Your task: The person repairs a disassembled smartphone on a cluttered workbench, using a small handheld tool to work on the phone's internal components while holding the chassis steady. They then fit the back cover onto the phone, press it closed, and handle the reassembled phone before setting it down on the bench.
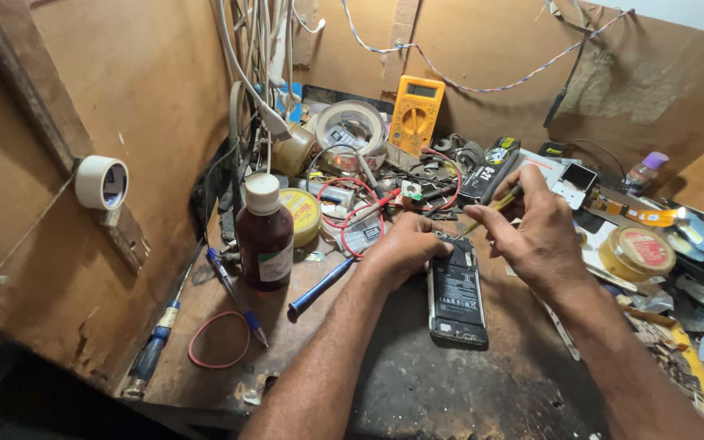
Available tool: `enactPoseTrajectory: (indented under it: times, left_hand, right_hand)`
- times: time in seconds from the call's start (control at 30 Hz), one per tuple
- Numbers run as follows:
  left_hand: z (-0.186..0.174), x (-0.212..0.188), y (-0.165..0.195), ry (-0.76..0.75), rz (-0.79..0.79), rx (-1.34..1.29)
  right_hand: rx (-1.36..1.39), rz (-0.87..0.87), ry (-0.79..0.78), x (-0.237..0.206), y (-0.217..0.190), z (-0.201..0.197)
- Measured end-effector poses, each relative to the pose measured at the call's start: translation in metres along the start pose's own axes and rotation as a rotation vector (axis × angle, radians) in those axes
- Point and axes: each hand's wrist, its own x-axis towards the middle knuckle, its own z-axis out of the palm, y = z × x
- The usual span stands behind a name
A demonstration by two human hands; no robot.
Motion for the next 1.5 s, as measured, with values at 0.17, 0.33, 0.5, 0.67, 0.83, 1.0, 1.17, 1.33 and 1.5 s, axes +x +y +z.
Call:
enactPoseTrajectory:
  times: [0.17,0.33,0.5,0.67,0.83,1.0,1.17,1.33,1.5]
  left_hand:
    - [0.0,0.002,0.001,0.005,-0.034,-0.012]
    - [0.0,-0.001,0.003,0.044,-0.031,0.024]
    - [0.001,-0.002,0.004,0.024,-0.008,-0.001]
    - [0.001,-0.001,0.001,0.048,-0.006,0.049]
    - [0.001,-0.001,-0.001,0.06,-0.018,0.079]
    - [0.002,0.0,-0.001,0.079,-0.006,0.092]
    - [0.002,0.001,-0.002,0.059,-0.008,0.064]
    - [0.0,0.0,-0.001,0.058,0.01,0.106]
    - [0.0,-0.002,0.001,0.059,0.011,0.095]
  right_hand:
    - [-0.091,-0.099,-0.112,0.006,-0.002,-0.017]
    - [-0.436,-0.347,-0.248,0.024,-0.009,-0.034]
    - [-0.532,-0.583,-0.361,0.029,-0.019,-0.036]
    - [-0.67,-0.536,-0.345,0.029,-0.028,-0.028]
    - [-0.834,-0.341,-0.37,0.031,-0.033,-0.025]
    - [-0.628,-0.466,-0.385,0.032,-0.029,-0.028]
    - [-0.605,-0.513,-0.312,0.027,-0.019,-0.027]
    - [-0.677,-0.424,-0.3,0.029,-0.013,-0.028]
    - [-0.674,-0.485,-0.299,0.028,-0.011,-0.031]
